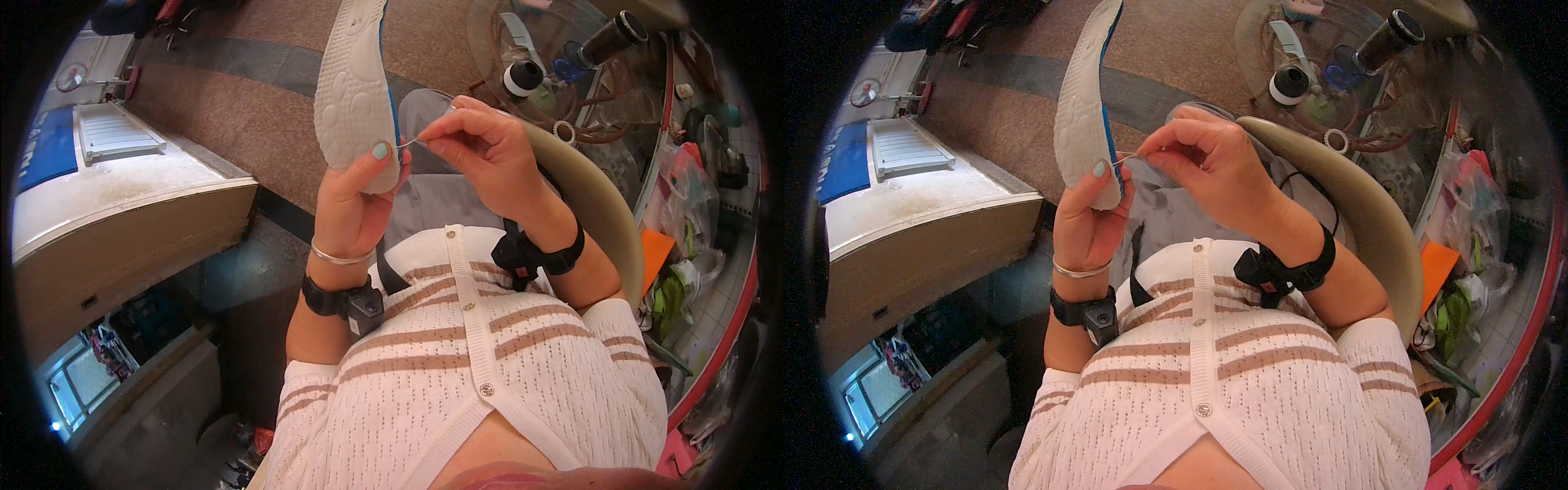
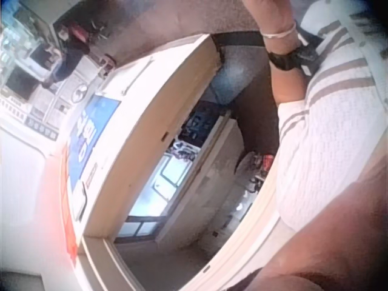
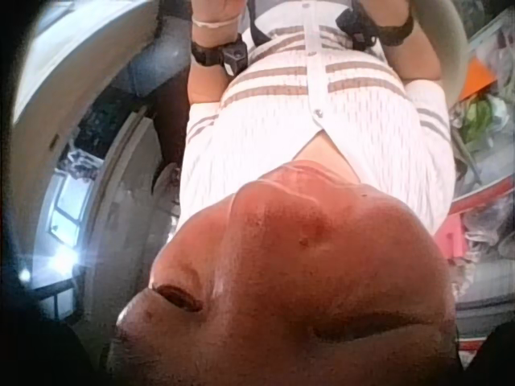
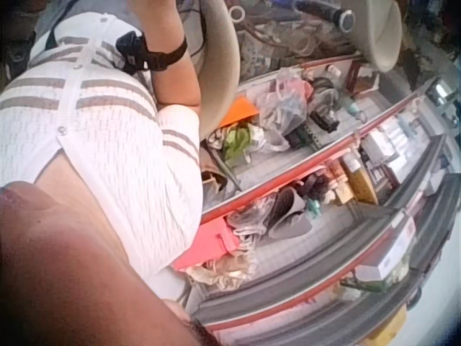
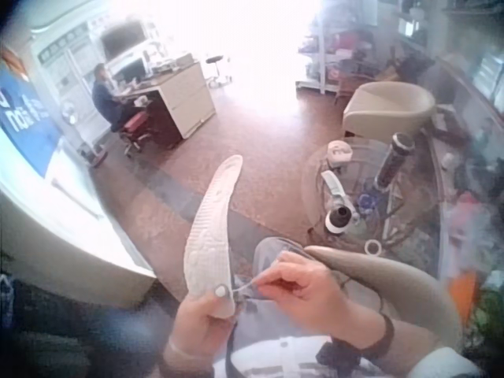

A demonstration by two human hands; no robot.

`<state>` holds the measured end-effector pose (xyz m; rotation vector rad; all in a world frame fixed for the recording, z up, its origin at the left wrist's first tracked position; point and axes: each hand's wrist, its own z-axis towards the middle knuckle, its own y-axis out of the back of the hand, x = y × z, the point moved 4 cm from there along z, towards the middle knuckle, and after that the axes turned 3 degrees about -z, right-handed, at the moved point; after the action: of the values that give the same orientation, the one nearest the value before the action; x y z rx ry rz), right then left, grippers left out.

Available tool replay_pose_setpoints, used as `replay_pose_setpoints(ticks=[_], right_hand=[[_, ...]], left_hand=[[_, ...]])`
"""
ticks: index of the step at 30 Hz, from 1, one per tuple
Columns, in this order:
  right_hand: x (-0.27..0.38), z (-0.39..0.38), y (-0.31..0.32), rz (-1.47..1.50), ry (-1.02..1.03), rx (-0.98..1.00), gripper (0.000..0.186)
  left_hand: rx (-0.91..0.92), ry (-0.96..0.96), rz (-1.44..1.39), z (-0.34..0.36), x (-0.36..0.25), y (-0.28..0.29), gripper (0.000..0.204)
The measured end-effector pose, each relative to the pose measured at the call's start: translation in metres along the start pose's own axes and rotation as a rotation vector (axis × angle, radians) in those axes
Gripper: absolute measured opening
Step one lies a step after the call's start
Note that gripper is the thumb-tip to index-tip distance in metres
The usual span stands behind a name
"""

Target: The person hand-sews a white shoe insole using a needle and thread. They stitch along the edge of the insole, pulling the thread through repeatedly to secure the seam.

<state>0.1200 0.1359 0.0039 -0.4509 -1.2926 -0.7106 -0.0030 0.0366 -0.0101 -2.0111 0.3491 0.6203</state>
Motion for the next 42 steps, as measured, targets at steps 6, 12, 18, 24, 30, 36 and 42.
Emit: replay_pose_setpoints(ticks=[6,12,18,24,30,36,42], right_hand=[[0.000,-0.001,-0.001,0.011,0.018,0.026,0.008],[-0.015,0.001,-0.007,0.295,-0.063,0.059,0.006],[-0.020,-0.001,-0.006,0.397,-0.118,0.069,0.007],[-0.016,-0.004,-0.004,0.265,-0.058,-0.032,0.011],[0.008,0.002,0.000,-0.180,0.210,-0.091,0.012],[0.020,0.001,-0.005,-0.393,0.372,-0.080,0.010],[0.023,0.002,0.013,0.268,0.337,-0.206,0.003]], left_hand=[[-0.016,0.002,0.005,-0.002,0.001,0.000,0.020],[0.008,0.054,0.117,-0.002,0.003,-0.009,0.021],[-0.013,0.009,0.244,-0.004,-0.001,-0.012,0.030],[-0.037,-0.086,0.263,0.003,0.002,-0.008,0.032],[-0.052,-0.154,0.378,0.003,-0.002,-0.008,0.032],[-0.055,-0.186,0.406,0.001,-0.001,-0.008,0.031],[-0.054,-0.232,0.362,0.001,-0.009,-0.010,0.037]])
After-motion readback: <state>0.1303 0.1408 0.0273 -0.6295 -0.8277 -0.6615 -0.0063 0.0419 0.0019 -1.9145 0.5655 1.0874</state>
